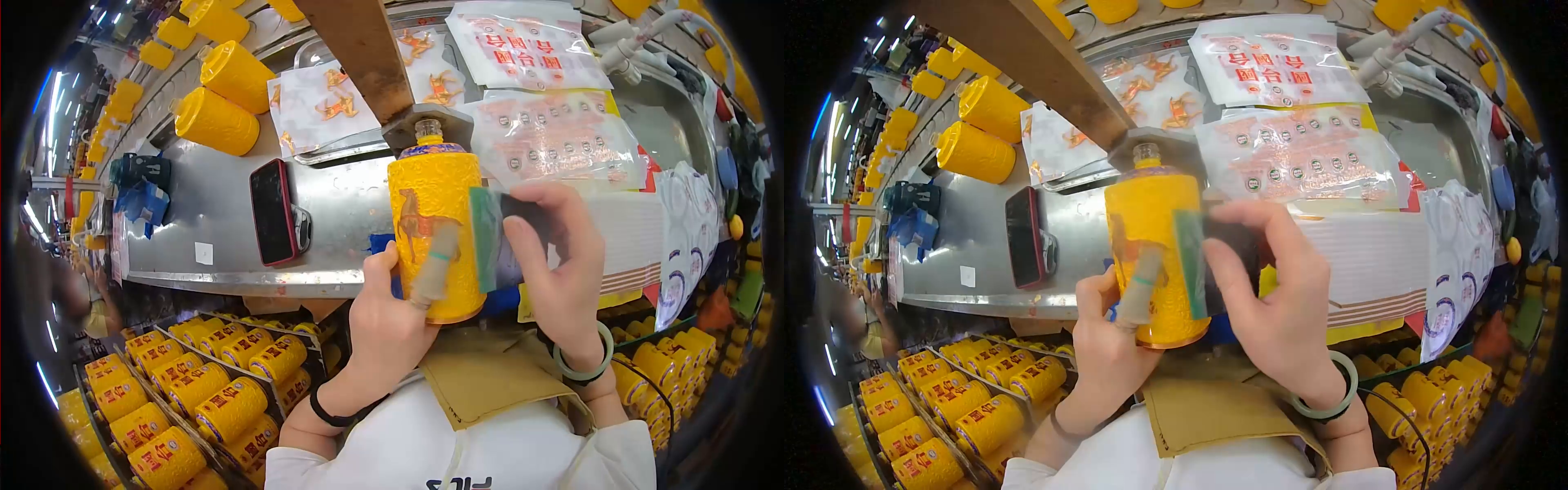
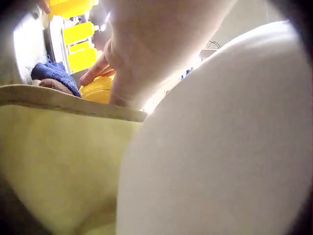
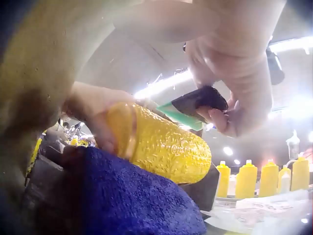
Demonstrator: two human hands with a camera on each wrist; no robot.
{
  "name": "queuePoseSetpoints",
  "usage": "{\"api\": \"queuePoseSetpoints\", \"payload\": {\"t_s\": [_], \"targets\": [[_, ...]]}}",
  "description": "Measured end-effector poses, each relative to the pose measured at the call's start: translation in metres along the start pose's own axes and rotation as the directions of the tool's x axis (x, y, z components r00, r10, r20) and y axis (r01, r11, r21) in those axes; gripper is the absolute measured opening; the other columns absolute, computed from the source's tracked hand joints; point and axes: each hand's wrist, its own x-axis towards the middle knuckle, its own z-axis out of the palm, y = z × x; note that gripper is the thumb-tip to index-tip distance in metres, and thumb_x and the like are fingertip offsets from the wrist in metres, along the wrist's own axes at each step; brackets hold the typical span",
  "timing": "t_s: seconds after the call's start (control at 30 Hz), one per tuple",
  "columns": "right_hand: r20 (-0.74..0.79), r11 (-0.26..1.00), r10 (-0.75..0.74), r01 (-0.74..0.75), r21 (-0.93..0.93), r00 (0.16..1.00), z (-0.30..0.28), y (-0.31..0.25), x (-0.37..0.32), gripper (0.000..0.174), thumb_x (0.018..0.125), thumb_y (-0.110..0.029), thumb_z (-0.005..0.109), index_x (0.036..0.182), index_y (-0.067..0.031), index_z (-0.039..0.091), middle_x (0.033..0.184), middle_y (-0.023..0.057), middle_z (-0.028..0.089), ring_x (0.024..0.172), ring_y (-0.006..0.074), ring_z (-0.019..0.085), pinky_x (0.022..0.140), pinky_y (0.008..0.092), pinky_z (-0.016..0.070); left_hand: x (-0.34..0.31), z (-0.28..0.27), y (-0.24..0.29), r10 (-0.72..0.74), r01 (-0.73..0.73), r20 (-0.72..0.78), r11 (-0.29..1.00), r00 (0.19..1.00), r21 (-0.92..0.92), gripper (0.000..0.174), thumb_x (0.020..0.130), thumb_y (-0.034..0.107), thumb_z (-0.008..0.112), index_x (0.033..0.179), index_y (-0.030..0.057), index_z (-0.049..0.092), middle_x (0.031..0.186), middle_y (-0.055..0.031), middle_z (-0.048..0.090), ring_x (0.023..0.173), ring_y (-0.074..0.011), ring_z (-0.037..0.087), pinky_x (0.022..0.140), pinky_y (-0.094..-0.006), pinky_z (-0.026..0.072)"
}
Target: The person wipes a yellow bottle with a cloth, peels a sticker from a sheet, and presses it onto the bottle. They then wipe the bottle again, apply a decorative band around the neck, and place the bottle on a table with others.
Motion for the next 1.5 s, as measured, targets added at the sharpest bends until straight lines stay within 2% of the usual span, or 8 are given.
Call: {"api": "queuePoseSetpoints", "payload": {"t_s": [0.17, 0.47, 0.7, 0.87, 1.13, 1.2, 1.4, 1.5], "targets": [[0.137, 0.996, -0.056, 0.064, -0.055, 0.989, 0.01, -0.006, -0.002, 0.023, 0.092, -0.002, 0.073, 0.115, -0.0009, 0.068, 0.09, 0.0107, 0.071, 0.072, 0.0169, 0.066, 0.066, 0.0294, 0.0517, -0.009, 0.011, -0.009, -0.05, 0.022, -0.15, 0.983, 0.987, -0.183, 0.083, 0.065, 0.008, 0.096, 0.141, 0.0043, 0.062, 0.127, -0.0142, 0.056, 0.105, -0.0308, 0.069, 0.086, -0.0376, 0.0596], [0.049, 0.924, -0.241, 0.245, -0.294, 0.969, -0.003, 0.004, 0.027, 0.024, 0.094, 0.002, 0.067, 0.117, -0.0033, 0.069, 0.1, 0.0157, 0.069, 0.09, 0.03, 0.069, 0.079, 0.0356, 0.0541, -0.002, 0.02, -0.02, -0.101, -0.026, -0.265, 0.899, 0.959, -0.437, 0.082, 0.065, 0.008, 0.097, 0.139, 0.0028, 0.062, 0.132, -0.0149, 0.058, 0.107, -0.0295, 0.067, 0.09, -0.039, 0.0577], [0.548, 0.723, -0.46, 0.653, -0.225, 0.699, 0.003, -0.032, 0.053, 0.039, 0.087, 0.005, 0.066, 0.124, -0.0064, 0.073, 0.1, 0.0127, 0.066, 0.091, 0.0326, 0.063, 0.08, 0.0399, 0.0516, -0.011, 0.015, -0.015, -0.115, -0.041, -0.331, 0.903, 0.937, -0.429, 0.083, 0.061, 0.01, 0.099, 0.135, -0.0032, 0.064, 0.118, -0.0156, 0.065, 0.1, -0.0318, 0.067, 0.088, -0.0398, 0.0559], [0.403, 0.606, -0.582, 0.708, -0.363, 0.706, 0.01, -0.031, 0.088, 0.041, 0.086, 0.007, 0.066, 0.124, -0.0065, 0.073, 0.098, 0.0124, 0.069, 0.089, 0.0316, 0.065, 0.08, 0.0398, 0.0533, -0.012, 0.017, -0.012, -0.159, -0.026, -0.347, 0.881, 0.924, -0.472, 0.087, 0.061, 0.011, 0.099, 0.139, -0.0039, 0.062, 0.114, -0.0147, 0.065, 0.099, -0.0314, 0.066, 0.086, -0.0398, 0.0552], [0.268, 0.804, -0.482, 0.543, -0.244, 0.834, 0.008, -0.008, 0.074, 0.037, 0.075, -0.009, 0.081, 0.112, -0.0067, 0.074, 0.103, 0.0096, 0.076, 0.093, 0.0302, 0.067, 0.085, 0.0424, 0.0552, -0.014, 0.021, -0.012, -0.202, -0.005, -0.323, 0.842, 0.925, -0.54, 0.086, 0.063, 0.009, 0.098, 0.139, -0.0076, 0.06, 0.112, -0.0147, 0.064, 0.097, -0.0282, 0.067, 0.085, -0.0365, 0.0574], [0.282, 0.434, -0.763, 0.784, -0.444, 0.582, -0.004, -0.006, 0.08, 0.035, 0.072, -0.015, 0.083, 0.106, -0.012, 0.076, 0.103, 0.0046, 0.076, 0.085, 0.0236, 0.064, 0.085, 0.0391, 0.0535, -0.014, 0.02, -0.012, -0.198, -0.001, -0.321, 0.851, 0.926, -0.526, 0.086, 0.063, 0.009, 0.098, 0.138, -0.0083, 0.06, 0.112, -0.0148, 0.064, 0.096, -0.028, 0.067, 0.084, -0.0358, 0.0577], [0.429, 0.358, -0.837, 0.933, -0.039, 0.339, 0.0, 0.011, 0.019, 0.026, 0.08, -0.011, 0.073, 0.103, -0.0213, 0.08, 0.108, -0.0052, 0.077, 0.083, 0.0146, 0.058, 0.073, 0.0307, 0.0418, -0.015, 0.021, -0.016, -0.168, 0.0, -0.314, 0.882, 0.935, -0.471, 0.085, 0.063, 0.008, 0.096, 0.139, -0.0058, 0.061, 0.111, -0.0137, 0.064, 0.096, -0.0274, 0.066, 0.085, -0.0348, 0.0565], [0.269, 0.589, -0.754, 0.798, -0.128, 0.6, -0.003, 0.009, 0.039, 0.025, 0.08, -0.007, 0.078, 0.104, -0.0132, 0.079, 0.102, 0.0003, 0.078, 0.077, 0.0166, 0.062, 0.072, 0.0328, 0.0448, -0.021, 0.021, -0.021, -0.153, 0.01, -0.231, 0.852, 0.961, -0.523, 0.089, 0.068, 0.001, 0.091, 0.147, -0.008, 0.051, 0.127, -0.0156, 0.062, 0.114, -0.0265, 0.069, 0.102, -0.0414, 0.0586]]}}
